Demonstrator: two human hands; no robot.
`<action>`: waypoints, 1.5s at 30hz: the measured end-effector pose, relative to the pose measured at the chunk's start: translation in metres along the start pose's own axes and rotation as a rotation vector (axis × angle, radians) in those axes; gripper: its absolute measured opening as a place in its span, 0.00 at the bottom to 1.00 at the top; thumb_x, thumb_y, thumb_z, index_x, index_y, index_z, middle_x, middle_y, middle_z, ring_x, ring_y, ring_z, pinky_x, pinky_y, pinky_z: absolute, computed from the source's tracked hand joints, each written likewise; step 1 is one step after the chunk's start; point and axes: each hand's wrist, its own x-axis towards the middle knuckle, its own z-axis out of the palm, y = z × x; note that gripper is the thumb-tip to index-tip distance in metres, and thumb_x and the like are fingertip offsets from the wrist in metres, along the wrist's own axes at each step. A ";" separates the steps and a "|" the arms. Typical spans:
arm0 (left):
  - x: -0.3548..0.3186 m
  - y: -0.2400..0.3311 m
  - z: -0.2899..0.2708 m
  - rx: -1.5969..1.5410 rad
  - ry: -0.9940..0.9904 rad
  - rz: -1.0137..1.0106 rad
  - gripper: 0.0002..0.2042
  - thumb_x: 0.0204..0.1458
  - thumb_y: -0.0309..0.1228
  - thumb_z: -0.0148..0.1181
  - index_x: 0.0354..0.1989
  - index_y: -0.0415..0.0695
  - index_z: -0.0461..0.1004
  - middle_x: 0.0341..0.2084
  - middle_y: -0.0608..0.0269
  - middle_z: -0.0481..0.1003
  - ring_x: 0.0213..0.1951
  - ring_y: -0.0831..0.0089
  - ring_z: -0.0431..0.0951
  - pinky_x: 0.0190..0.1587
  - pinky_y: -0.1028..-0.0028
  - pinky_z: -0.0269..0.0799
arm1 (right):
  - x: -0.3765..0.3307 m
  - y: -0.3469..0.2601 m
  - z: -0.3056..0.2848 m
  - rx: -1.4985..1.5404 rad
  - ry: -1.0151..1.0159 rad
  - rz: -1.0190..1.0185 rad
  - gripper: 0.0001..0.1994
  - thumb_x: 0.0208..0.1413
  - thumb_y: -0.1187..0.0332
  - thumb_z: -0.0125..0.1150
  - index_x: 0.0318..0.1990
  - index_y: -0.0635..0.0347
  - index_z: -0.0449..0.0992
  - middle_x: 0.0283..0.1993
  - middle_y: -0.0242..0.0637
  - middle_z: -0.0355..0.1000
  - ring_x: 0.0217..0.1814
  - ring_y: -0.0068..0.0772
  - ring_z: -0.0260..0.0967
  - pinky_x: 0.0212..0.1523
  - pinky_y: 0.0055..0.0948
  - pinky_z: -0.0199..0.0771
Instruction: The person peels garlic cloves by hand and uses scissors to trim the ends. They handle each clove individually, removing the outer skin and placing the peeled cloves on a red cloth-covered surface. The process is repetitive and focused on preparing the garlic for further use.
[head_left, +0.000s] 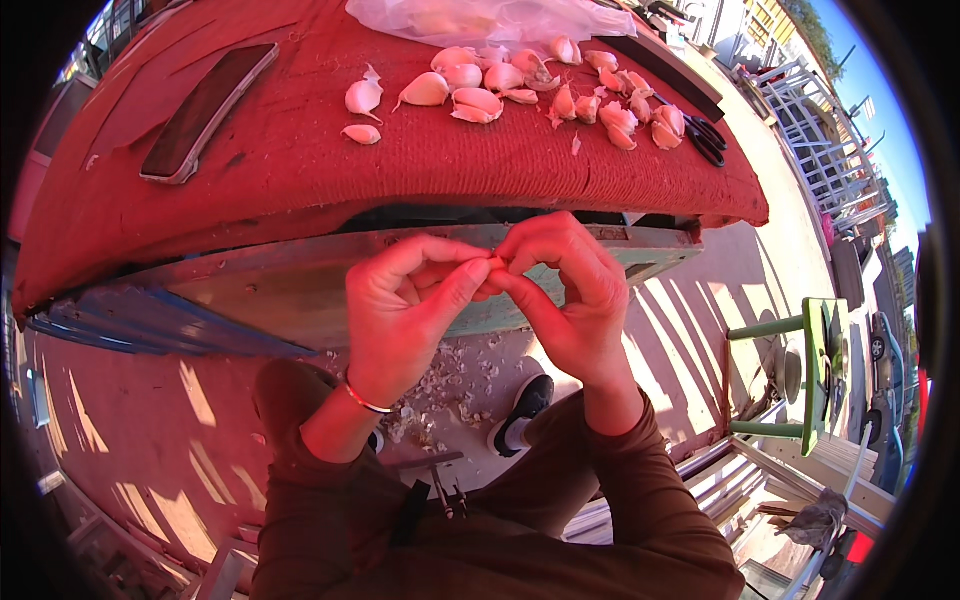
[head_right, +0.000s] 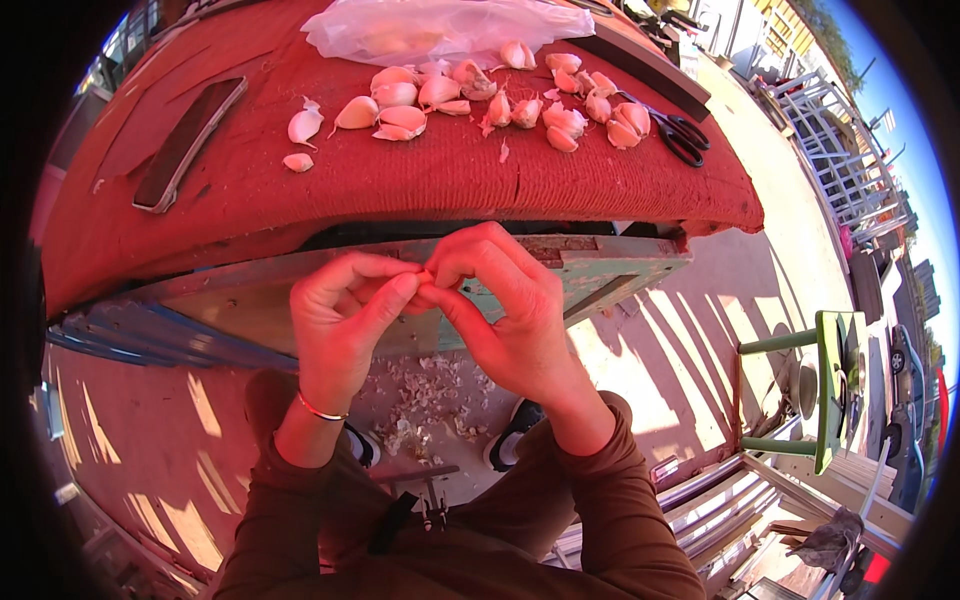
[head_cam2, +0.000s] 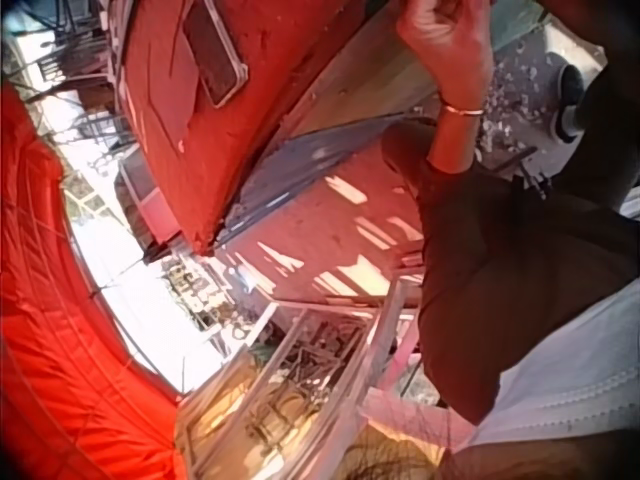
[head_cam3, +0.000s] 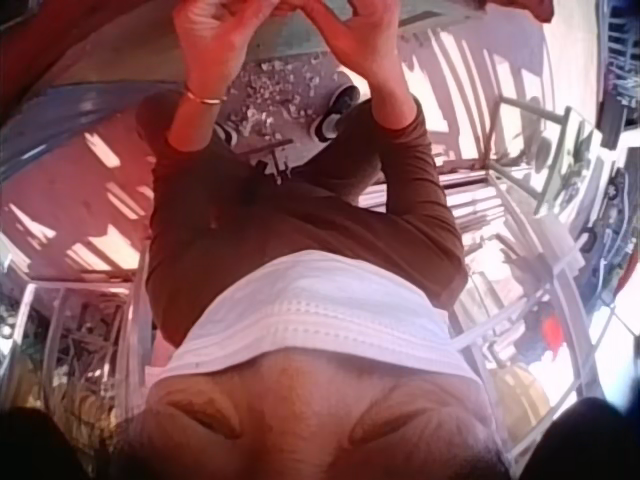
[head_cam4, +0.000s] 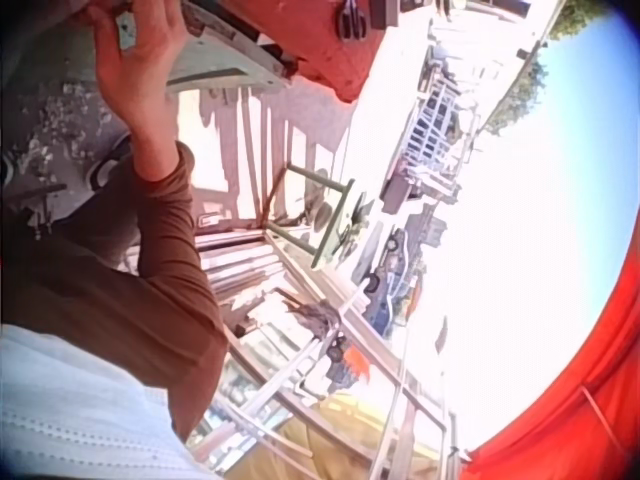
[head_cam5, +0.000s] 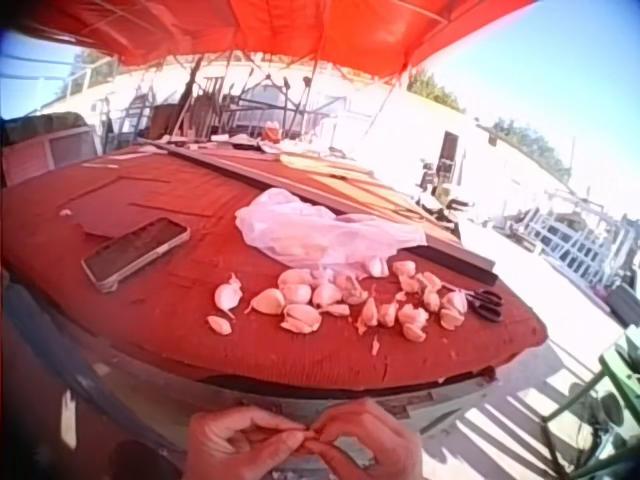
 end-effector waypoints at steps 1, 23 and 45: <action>0.000 0.000 0.000 0.012 0.009 0.003 0.04 0.62 0.20 0.62 0.42 0.31 0.79 0.37 0.55 0.83 0.40 0.71 0.85 0.46 0.73 0.82 | 0.001 -0.001 0.001 -0.017 0.010 -0.006 0.10 0.51 0.84 0.71 0.37 0.64 0.75 0.41 0.40 0.75 0.41 0.33 0.75 0.42 0.29 0.77; 0.002 0.001 -0.003 -0.009 0.185 0.139 0.07 0.63 0.22 0.61 0.47 0.33 0.76 0.41 0.54 0.82 0.45 0.72 0.83 0.52 0.70 0.81 | -0.001 -0.011 -0.002 -0.019 -0.205 -0.017 0.08 0.49 0.81 0.71 0.37 0.63 0.81 0.41 0.39 0.76 0.42 0.35 0.76 0.41 0.31 0.76; 0.003 -0.022 -0.010 -0.576 -0.131 -0.255 0.08 0.66 0.29 0.59 0.49 0.39 0.75 0.43 0.61 0.80 0.47 0.72 0.81 0.54 0.68 0.80 | -0.001 -0.008 0.005 -0.122 0.108 -0.094 0.13 0.45 0.82 0.76 0.38 0.64 0.79 0.39 0.42 0.76 0.39 0.33 0.76 0.39 0.28 0.77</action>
